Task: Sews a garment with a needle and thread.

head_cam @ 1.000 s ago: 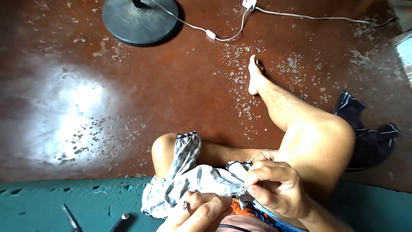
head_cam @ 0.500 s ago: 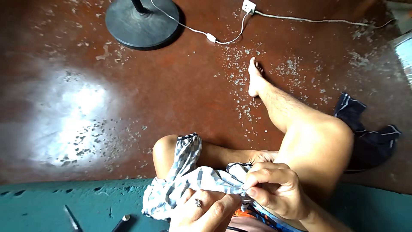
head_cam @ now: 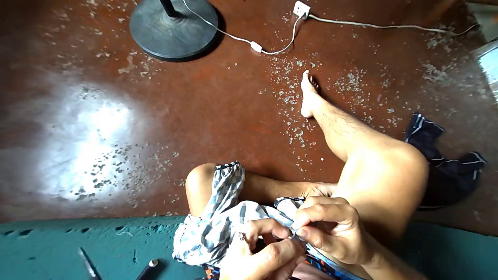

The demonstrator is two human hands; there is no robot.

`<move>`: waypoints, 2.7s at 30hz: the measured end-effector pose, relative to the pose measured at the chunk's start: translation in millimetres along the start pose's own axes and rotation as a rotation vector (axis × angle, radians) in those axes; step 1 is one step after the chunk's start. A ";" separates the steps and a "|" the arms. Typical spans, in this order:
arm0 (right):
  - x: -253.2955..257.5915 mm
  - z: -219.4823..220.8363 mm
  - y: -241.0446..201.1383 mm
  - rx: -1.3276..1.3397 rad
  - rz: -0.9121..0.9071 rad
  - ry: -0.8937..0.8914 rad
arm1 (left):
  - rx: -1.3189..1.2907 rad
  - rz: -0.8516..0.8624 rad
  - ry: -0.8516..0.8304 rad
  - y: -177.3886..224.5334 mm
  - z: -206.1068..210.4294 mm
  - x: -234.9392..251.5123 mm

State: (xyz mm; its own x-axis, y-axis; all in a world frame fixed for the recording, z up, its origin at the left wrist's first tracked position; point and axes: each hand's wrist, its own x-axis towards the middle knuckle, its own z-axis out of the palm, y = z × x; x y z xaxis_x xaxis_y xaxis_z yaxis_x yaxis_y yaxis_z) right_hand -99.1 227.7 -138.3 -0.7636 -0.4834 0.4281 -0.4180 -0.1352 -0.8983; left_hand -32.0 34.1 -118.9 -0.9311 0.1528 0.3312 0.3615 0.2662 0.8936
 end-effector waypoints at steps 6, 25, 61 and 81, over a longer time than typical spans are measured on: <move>0.1 0.2 -0.7 -0.001 0.009 -0.002 | -0.271 0.068 0.061 -8.9 12.9 2.5; -3.4 -1.2 4.8 -0.064 0.032 0.031 | -0.568 -0.171 0.122 -10.0 15.4 10.5; -3.2 -1.6 5.6 -0.102 0.045 0.043 | -0.537 0.003 0.219 -2.3 -29.5 6.9; -1.1 -1.3 3.1 -0.108 0.022 0.030 | -0.512 -0.031 0.171 13.5 -57.0 -3.2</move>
State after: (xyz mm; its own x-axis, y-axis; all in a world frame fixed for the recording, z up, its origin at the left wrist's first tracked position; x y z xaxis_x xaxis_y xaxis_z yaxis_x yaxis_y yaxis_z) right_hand -100.2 228.9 -141.4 -0.7872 -0.4587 0.4122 -0.4501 -0.0296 -0.8925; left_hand -27.0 -17.0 -90.7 -0.9509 -0.0165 0.3092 0.3042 -0.2364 0.9228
